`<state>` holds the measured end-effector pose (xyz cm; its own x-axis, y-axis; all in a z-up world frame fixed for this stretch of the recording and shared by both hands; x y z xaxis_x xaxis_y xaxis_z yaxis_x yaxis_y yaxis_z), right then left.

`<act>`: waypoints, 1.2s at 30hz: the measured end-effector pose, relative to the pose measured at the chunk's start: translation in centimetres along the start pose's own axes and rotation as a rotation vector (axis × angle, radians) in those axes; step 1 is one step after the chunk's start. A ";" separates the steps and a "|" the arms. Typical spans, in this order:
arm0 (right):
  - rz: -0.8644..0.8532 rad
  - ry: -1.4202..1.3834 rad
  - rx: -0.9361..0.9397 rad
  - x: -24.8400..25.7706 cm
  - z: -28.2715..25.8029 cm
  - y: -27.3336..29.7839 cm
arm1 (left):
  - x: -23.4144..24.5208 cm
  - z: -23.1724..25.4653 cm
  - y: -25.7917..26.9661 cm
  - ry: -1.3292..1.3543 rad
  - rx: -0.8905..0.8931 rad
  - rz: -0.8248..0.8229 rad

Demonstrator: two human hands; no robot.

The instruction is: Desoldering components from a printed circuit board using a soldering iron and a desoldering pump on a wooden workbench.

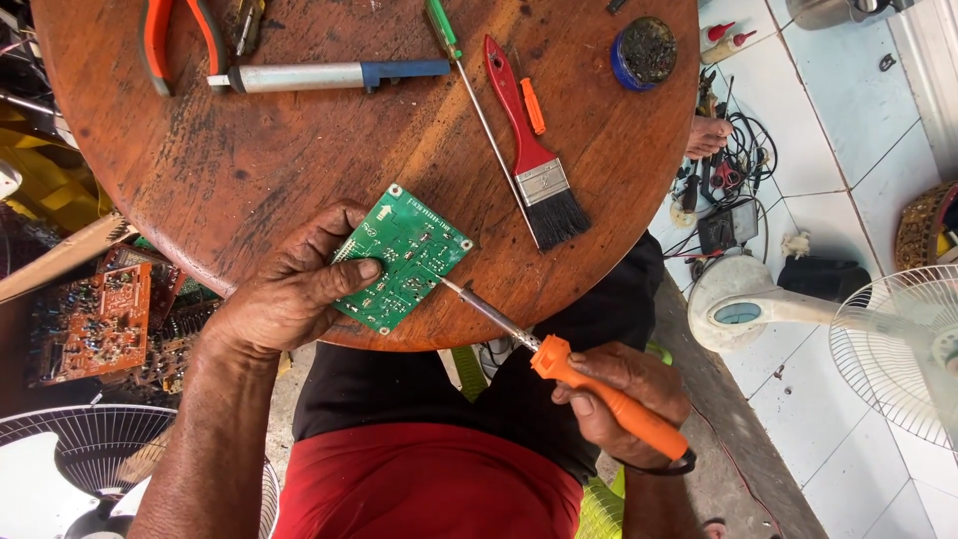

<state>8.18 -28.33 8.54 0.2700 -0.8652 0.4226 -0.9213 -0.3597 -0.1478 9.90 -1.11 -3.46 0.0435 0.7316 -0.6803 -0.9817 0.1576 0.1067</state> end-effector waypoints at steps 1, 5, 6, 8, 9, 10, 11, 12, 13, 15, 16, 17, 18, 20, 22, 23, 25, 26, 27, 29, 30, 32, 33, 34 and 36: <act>-0.001 -0.002 -0.001 0.5 0.2 -0.1 | 0.1 -0.1 0.0 -0.001 0.001 0.002; -0.089 0.053 0.011 1.1 0.4 -1.0 | 0.0 -0.3 0.0 -0.022 0.040 -0.009; -0.121 0.015 -0.011 1.2 0.5 -1.3 | -0.2 -0.2 0.0 -0.042 0.039 -0.028; -0.159 -0.046 0.020 1.5 1.0 -2.0 | 0.0 -0.5 0.1 -0.049 0.058 -0.033; -0.198 -0.107 0.054 1.5 1.0 -2.3 | 0.2 -0.7 0.2 -0.056 0.075 -0.037; -0.200 -0.110 0.052 1.9 0.9 -2.7 | 0.2 -0.7 0.2 -0.057 0.076 -0.035; -0.230 -0.085 0.031 2.0 0.9 -3.0 | 0.2 -0.7 0.2 -0.062 0.075 -0.045; -0.260 -0.060 0.009 2.1 1.0 -3.3 | 0.1 -0.6 0.2 -0.066 0.074 -0.055; -0.262 -0.063 0.007 2.1 0.6 -3.8 | 0.2 -0.7 0.3 -0.067 0.076 -0.052; -0.286 0.050 0.044 2.0 -0.3 -4.8 | 0.4 -1.0 0.4 -0.107 0.101 -0.050; -0.286 0.049 0.043 2.2 -0.3 -5.2 | 0.3 -0.9 0.4 -0.108 0.102 -0.049; -0.311 0.073 0.068 2.2 -0.4 -5.4 | 0.3 -0.9 0.3 -0.136 0.105 -0.051; -0.335 0.098 0.092 2.2 -0.5 -5.6 | 0.3 -0.8 0.3 -0.165 0.108 -0.053; -0.342 0.106 0.101 2.3 -0.7 -6.2 | 0.4 -1.0 0.3 -0.156 0.118 -0.044; -0.347 0.113 0.112 2.3 -1.0 -6.3 | 0.4 -1.0 0.3 -0.149 0.127 -0.036; -0.341 0.082 0.113 2.5 -1.2 -6.1 | 0.3 -0.8 0.2 -0.123 0.113 -0.033; -0.337 0.051 0.117 2.3 -0.8 -5.3 | 0.2 -0.6 0.2 -0.098 0.096 -0.029; -0.288 -0.011 0.142 2.6 -0.6 -4.7 | 0.2 -0.5 0.2 -0.114 0.086 -0.029; -0.234 -0.072 0.166 2.9 -0.3 -4.0 | 0.2 -0.5 0.1 -0.131 0.079 -0.033; -0.190 0.027 0.170 2.0 -0.5 -2.4 | -0.2 -0.3 0.0 -0.104 0.074 -0.034; -0.148 0.126 0.172 1.7 -0.5 -1.7 | -0.4 -0.2 -0.1 -0.076 0.069 -0.033; -0.068 0.152 0.218 0.4 -1.9 -0.8 | -0.2 -0.3 -0.1 -0.049 0.061 0.002; 0.008 0.176 0.262 0.0 -2.7 -0.2 | 0.0 -0.4 -0.1 -0.019 0.054 0.041; 0.011 0.178 0.264 -0.4 -2.5 0.3 | 0.0 -0.6 -0.1 -0.021 0.053 0.037; 0.079 0.241 0.353 -1.2 -2.8 1.6 | 0.8 -0.8 0.0 0.003 0.014 0.119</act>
<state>5.61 -26.87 10.32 0.0911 -0.8032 0.5887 -0.7731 -0.4297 -0.4666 9.83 -1.01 -4.59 -0.0741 0.7436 -0.6645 -0.9772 0.0788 0.1971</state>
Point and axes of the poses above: each hand's wrist, its own y-axis away from the middle knuckle, its own x-axis out of the back of the hand, z = x × y, the point moved 9 cm from there along -y, towards the middle knuckle, and after that the axes turned 10 degrees about -x, right-handed, at the moved point
